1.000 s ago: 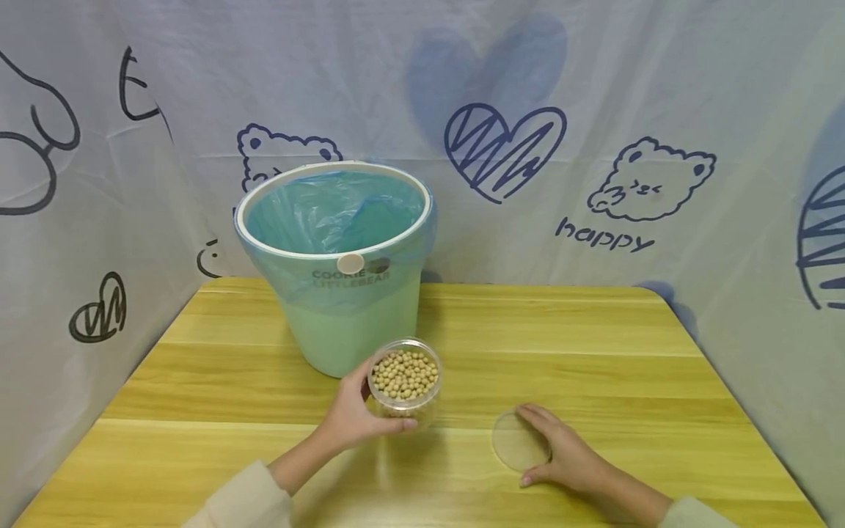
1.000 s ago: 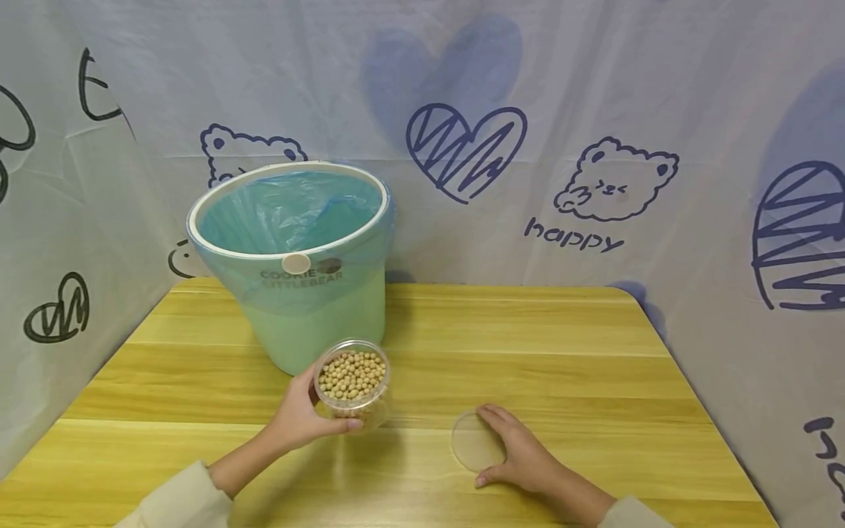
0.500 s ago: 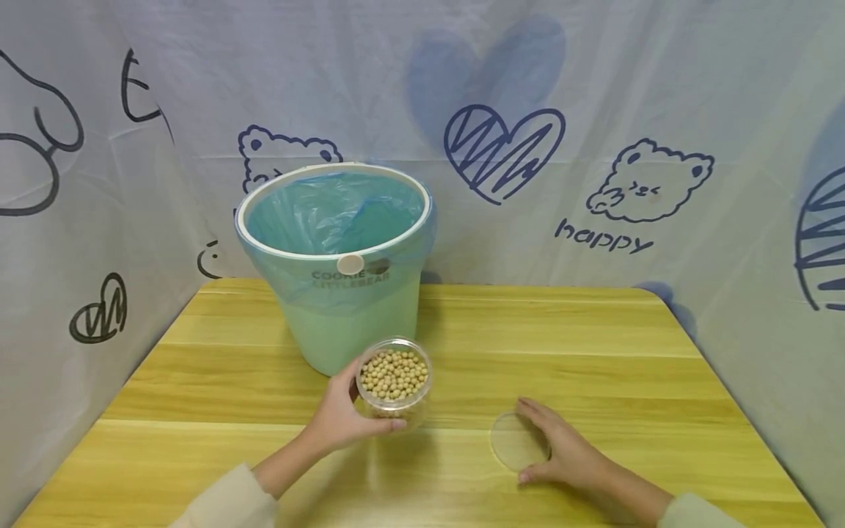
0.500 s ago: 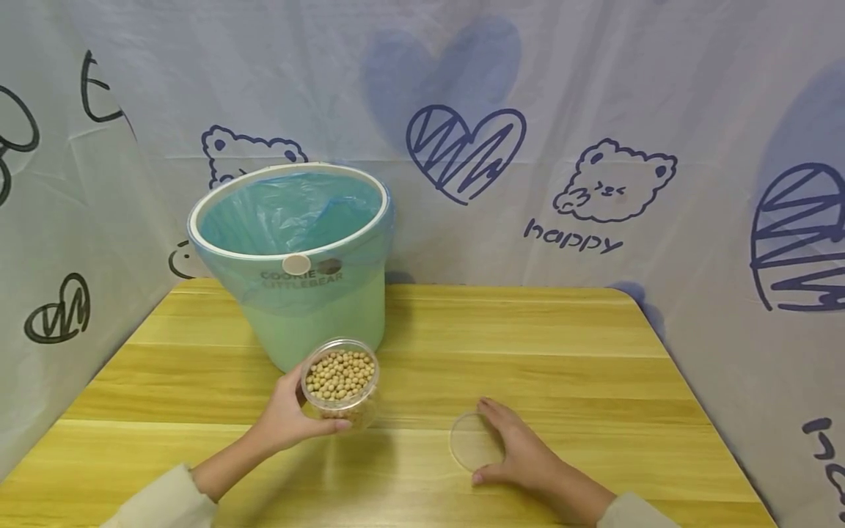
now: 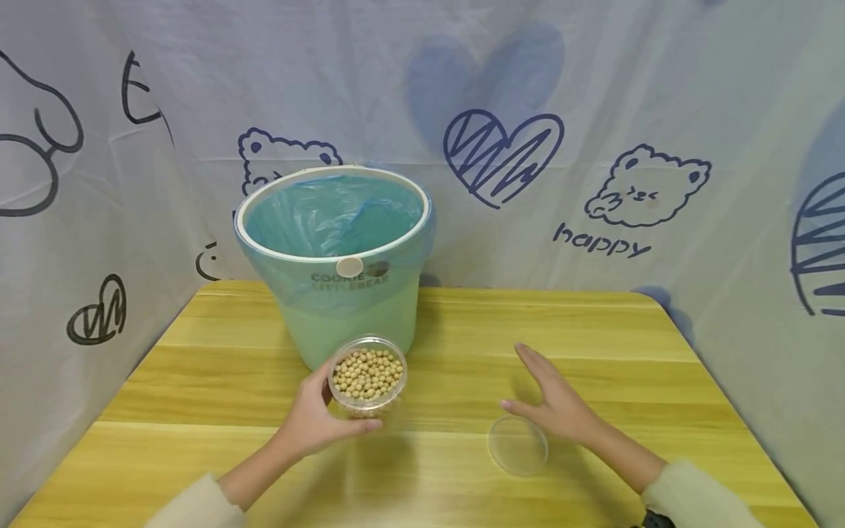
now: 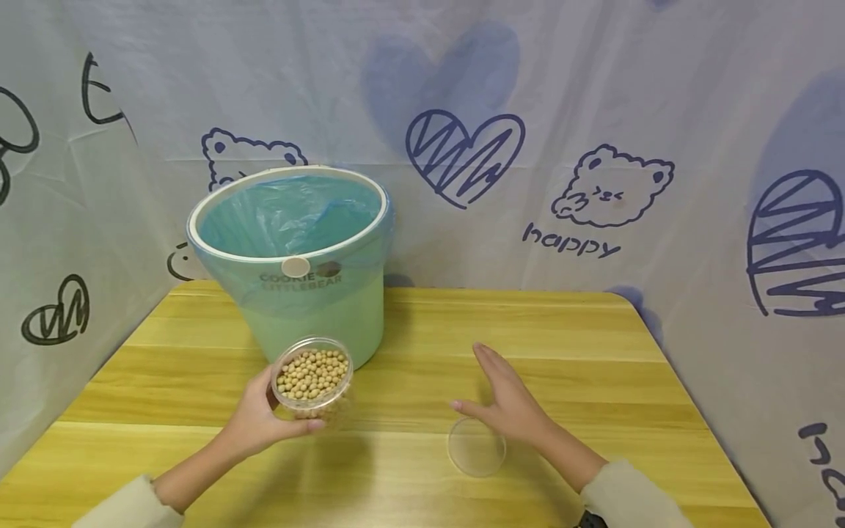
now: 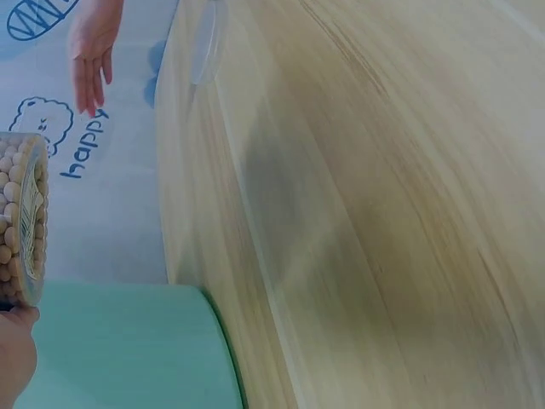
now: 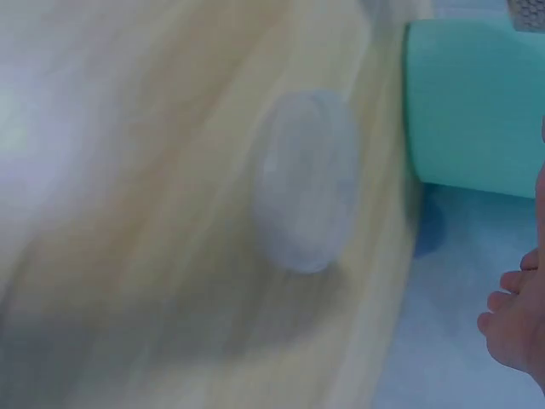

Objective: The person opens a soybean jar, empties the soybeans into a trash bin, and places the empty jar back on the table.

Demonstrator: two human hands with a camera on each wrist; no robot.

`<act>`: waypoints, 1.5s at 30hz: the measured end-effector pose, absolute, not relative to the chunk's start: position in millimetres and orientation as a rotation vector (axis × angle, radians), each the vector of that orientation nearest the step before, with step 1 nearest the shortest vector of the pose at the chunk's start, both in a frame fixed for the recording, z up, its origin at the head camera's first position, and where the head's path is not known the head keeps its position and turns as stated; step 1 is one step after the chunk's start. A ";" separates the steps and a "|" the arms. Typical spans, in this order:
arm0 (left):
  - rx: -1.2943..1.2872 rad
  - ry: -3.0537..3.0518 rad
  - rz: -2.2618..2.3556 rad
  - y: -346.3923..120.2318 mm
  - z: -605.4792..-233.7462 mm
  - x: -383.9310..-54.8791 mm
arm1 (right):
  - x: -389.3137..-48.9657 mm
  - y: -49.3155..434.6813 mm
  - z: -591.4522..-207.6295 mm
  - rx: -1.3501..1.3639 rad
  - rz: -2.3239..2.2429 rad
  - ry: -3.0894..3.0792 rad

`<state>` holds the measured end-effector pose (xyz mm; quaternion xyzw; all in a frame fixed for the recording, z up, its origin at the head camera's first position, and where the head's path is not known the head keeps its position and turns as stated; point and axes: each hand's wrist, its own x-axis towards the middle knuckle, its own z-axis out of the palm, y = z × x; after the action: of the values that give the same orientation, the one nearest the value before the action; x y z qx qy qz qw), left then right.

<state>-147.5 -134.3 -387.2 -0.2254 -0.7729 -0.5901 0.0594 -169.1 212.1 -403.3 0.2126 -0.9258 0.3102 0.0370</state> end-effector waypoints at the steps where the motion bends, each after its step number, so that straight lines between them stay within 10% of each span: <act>1: -0.675 -2.340 -1.784 -136.0 -386.5 -147.2 | -170.7 209.3 -400.4 0.650 0.940 -2.843; 45: -0.346 -2.407 -1.492 -208.8 -347.2 -135.7 | -269.1 116.8 -261.7 0.487 0.730 -2.913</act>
<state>-135.7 -208.8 -347.2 -0.1200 -0.8349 -0.5175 0.1439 -269.1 116.8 -261.7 0.1600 -0.9563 0.2398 0.0497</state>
